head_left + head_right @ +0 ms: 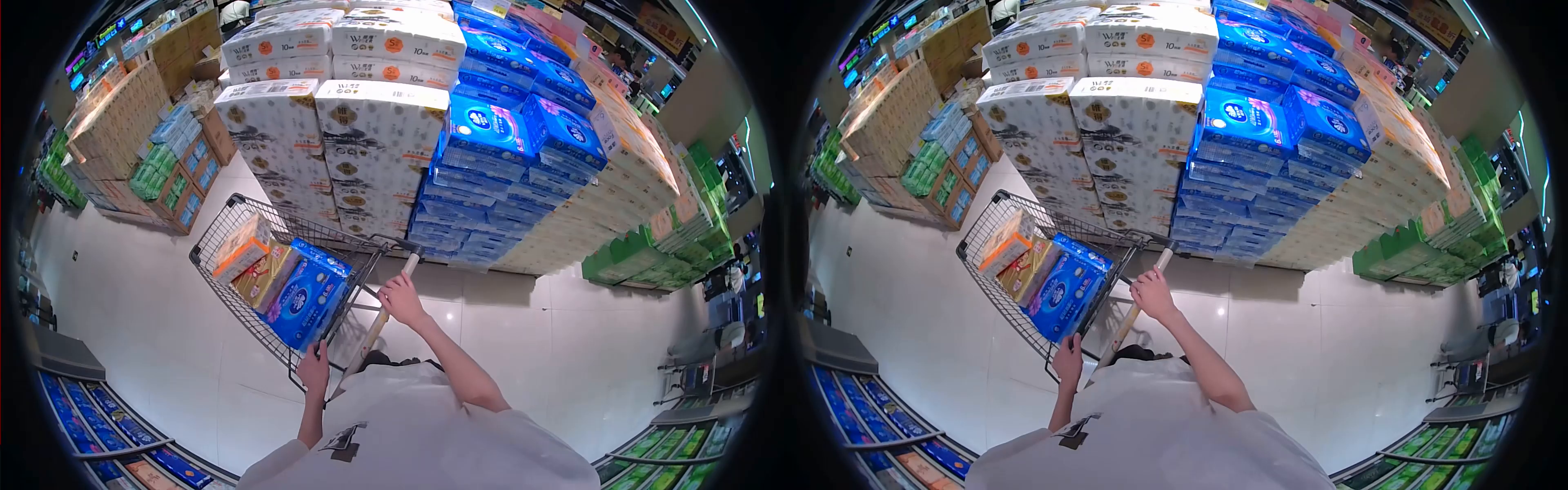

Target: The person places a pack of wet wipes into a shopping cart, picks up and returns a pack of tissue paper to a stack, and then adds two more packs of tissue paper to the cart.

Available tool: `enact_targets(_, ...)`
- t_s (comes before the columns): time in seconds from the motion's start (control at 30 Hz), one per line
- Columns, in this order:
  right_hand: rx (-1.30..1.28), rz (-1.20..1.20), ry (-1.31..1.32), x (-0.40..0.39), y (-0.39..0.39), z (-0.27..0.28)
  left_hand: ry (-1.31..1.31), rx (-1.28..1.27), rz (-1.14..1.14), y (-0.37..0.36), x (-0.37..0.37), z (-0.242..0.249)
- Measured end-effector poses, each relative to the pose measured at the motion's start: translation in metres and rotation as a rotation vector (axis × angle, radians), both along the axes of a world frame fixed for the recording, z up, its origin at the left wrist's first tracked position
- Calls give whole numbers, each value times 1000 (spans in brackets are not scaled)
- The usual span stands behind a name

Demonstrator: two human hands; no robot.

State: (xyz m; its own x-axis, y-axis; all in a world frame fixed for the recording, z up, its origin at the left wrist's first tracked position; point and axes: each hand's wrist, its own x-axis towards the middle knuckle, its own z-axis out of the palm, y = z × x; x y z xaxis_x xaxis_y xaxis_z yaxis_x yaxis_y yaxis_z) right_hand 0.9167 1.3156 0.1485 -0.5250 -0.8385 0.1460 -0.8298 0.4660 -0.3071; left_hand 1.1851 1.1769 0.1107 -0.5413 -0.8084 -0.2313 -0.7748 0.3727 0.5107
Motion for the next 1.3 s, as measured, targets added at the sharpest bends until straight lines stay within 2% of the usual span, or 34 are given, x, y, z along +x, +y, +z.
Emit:
enact_targets(0.07,-23,3,9,-13,-8,1,-24,167,16,-9,-14,9)
enact_targets(0.17,-15,-8,-7,-26,-16,1,-34,118,13,-15,-27,-4)
enact_targets(0.2,-37,-14,-8,-30,-19,-1,-40,148,15,-16,-34,7)
enact_targets(0.37,-78,12,-62,-48,-14,-3,-58,182,49,-15,-47,-7)
enact_targets(0.43,9,0,-49,-54,-16,1,-46,166,30,-14,-50,-8)
enact_targets(0.63,6,85,-74,-82,-29,-10,-6,68,86,-9,-56,-2)
enact_targets(0.73,183,83,-169,-91,-33,5,-104,-149,118,-7,-61,-9)
enact_targets(0.83,141,14,-254,-99,-43,-1,-203,-247,157,-12,-72,24)
enact_targets(0.87,180,15,-309,-99,-51,10,-223,-101,248,-20,-79,38)
enact_targets(0.9,180,9,-322,-98,-60,7,-236,-101,240,-28,-80,37)
enact_targets(0.97,58,232,-146,-97,-81,1,32,-126,301,-47,-80,22)
enact_targets(1.0,69,241,-207,-93,-93,-9,42,50,358,-60,-78,6)
enact_targets(1.03,79,242,-263,-88,-102,-23,39,55,334,-68,-74,-15)
enact_targets(1.07,81,211,-261,-83,-110,-41,-11,188,371,-77,-73,-40)
enact_targets(1.1,151,228,-161,-79,-117,-60,-63,321,403,-85,-75,-66)
enact_targets(1.13,222,248,-62,-80,-120,-69,94,448,454,-91,-74,-88)
enact_targets(1.17,225,223,-60,-83,-122,-65,92,452,430,-88,-78,-106)
enact_targets(1.23,558,273,-265,-84,-128,-47,209,344,399,-82,-76,-135)
enact_targets(1.27,437,279,-197,-85,-123,-49,229,353,379,-85,-76,-139)
enact_targets(1.3,442,277,-201,-83,-120,-53,224,357,379,-83,-73,-144)
